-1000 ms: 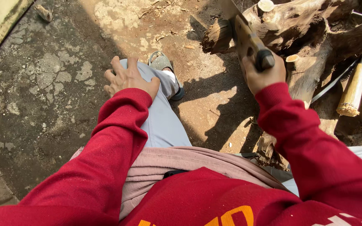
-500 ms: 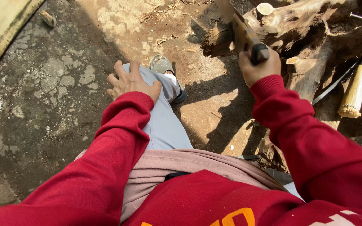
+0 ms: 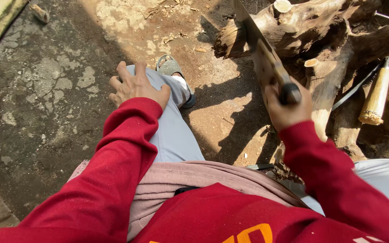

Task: The person sits on the ground and saws a branch or root wood with a hand saw, repeatedly drawing the saw back and forth through the wood while steadying it with their leg and other hand.

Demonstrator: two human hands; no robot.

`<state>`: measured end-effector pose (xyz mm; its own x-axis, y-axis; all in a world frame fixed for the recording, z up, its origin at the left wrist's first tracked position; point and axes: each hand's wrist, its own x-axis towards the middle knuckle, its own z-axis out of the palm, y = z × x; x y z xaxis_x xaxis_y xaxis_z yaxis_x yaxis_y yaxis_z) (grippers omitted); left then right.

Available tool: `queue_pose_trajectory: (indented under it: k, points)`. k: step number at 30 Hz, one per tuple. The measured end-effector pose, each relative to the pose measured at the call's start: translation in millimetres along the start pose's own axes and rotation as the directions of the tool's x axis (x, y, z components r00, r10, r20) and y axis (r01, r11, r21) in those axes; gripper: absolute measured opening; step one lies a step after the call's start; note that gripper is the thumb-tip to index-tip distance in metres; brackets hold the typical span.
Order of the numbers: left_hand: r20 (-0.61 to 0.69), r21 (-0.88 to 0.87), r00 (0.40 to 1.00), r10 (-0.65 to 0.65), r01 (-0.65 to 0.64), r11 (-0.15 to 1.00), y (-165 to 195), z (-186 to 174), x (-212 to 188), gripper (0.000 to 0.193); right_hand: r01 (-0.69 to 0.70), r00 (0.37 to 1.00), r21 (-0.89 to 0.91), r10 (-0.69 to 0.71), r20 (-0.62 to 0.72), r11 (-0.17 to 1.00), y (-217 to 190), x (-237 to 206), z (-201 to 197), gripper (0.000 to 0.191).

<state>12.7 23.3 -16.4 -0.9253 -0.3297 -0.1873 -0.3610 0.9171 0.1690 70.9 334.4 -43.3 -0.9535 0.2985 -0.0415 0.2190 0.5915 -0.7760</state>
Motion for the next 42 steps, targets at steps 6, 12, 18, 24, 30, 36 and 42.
queue_pose_trajectory:
  k: [6,12,18,24,30,36,42]
  points:
    - [-0.029,-0.009,1.000,0.004,-0.004,1.000,-0.2,0.4,0.4,0.076,0.120,0.993,0.010,-0.119,-0.021,0.993,-2.9,44.1,17.9,0.030]
    - [-0.018,-0.023,1.000,0.017,-0.018,1.000,-0.3,3.9,-0.7,0.074,0.055,0.998,0.043,-0.055,0.010,0.998,34.3,-89.9,-39.0,0.031]
    - [-0.008,0.017,1.000,0.018,-0.018,1.000,0.9,-0.2,0.2,0.074,-0.052,0.998,0.027,0.051,0.034,0.998,16.4,-23.9,-6.5,0.025]
    - [-0.016,0.004,1.000,-0.004,0.005,1.000,-1.3,-1.7,0.5,0.076,0.202,0.979,0.018,-0.201,-0.030,0.979,7.9,57.5,26.1,0.022]
    - [-0.022,-0.016,1.000,0.021,-0.021,1.000,-0.8,3.0,-1.3,0.075,-0.070,0.997,0.067,0.067,0.044,0.995,35.6,-65.2,-26.8,0.034]
    - [-0.012,0.014,1.000,0.014,-0.014,1.000,0.4,0.8,-1.2,0.074,0.092,0.996,0.019,-0.092,0.008,0.996,6.1,0.5,0.6,0.033]
    - [-0.002,0.021,1.000,-0.017,0.017,1.000,-0.3,0.4,1.6,0.078,0.076,0.997,0.028,-0.076,0.001,0.997,-14.6,54.0,23.2,0.034]
